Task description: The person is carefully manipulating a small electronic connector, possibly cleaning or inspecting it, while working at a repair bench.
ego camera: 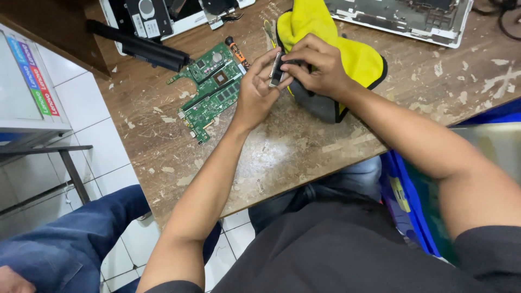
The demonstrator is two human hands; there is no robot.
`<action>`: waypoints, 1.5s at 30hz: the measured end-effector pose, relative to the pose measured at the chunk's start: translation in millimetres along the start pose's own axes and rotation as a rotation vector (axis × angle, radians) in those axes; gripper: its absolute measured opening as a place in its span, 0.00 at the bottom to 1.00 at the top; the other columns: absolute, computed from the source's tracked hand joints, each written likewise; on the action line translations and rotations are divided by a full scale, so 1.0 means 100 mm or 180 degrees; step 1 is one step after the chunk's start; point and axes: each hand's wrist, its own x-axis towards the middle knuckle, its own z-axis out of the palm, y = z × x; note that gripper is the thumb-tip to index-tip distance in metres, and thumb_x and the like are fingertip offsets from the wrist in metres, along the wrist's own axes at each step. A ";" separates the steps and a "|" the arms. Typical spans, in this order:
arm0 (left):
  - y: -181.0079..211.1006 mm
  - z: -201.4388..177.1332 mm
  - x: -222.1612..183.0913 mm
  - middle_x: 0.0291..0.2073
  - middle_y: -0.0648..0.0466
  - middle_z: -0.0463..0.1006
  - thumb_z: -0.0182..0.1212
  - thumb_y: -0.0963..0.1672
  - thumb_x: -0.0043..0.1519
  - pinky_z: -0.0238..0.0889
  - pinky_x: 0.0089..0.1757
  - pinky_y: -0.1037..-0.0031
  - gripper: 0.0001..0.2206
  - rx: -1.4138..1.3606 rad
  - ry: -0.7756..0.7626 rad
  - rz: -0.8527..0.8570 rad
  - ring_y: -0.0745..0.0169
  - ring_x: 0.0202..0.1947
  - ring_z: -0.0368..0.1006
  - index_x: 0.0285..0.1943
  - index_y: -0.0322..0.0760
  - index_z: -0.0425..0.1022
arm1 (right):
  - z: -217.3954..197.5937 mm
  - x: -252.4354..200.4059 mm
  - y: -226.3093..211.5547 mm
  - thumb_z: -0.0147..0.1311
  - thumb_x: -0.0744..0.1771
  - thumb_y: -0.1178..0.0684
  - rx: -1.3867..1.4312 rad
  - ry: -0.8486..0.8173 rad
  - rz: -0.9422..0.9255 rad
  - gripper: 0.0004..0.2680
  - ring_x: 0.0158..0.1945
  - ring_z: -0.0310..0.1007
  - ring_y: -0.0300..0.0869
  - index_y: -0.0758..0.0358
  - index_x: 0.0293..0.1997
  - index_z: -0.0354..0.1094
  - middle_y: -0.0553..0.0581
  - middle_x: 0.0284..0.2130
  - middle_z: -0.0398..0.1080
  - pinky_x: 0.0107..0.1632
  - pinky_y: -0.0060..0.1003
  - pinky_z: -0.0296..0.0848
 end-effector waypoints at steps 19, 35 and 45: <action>0.01 -0.03 0.05 0.63 0.42 0.74 0.59 0.34 0.67 0.67 0.61 0.73 0.26 0.0577 0.0165 -0.0214 0.58 0.63 0.72 0.73 0.33 0.54 | 0.02 0.11 -0.24 0.64 0.72 0.60 -0.0918 -0.0484 0.0033 0.04 0.40 0.77 0.47 0.69 0.49 0.76 0.61 0.44 0.74 0.39 0.38 0.75; -0.25 0.15 -0.11 0.68 0.36 0.68 0.45 0.28 0.57 0.68 0.63 0.63 0.37 -0.0075 0.0039 -0.0131 0.48 0.68 0.66 0.80 0.33 0.52 | 0.37 -0.05 -0.97 0.61 0.71 0.60 -0.0817 0.0667 0.1541 0.03 0.41 0.78 0.55 0.66 0.47 0.79 0.57 0.39 0.71 0.44 0.45 0.78; -0.11 0.22 -0.14 0.77 0.33 0.52 0.38 0.26 0.57 0.61 0.67 0.73 0.40 -0.1529 0.0134 -0.0859 0.41 0.78 0.49 0.82 0.37 0.45 | 0.37 -0.11 -1.03 0.56 0.72 0.66 -0.0897 0.0668 0.1150 0.05 0.46 0.70 0.56 0.77 0.51 0.75 0.68 0.44 0.72 0.50 0.48 0.70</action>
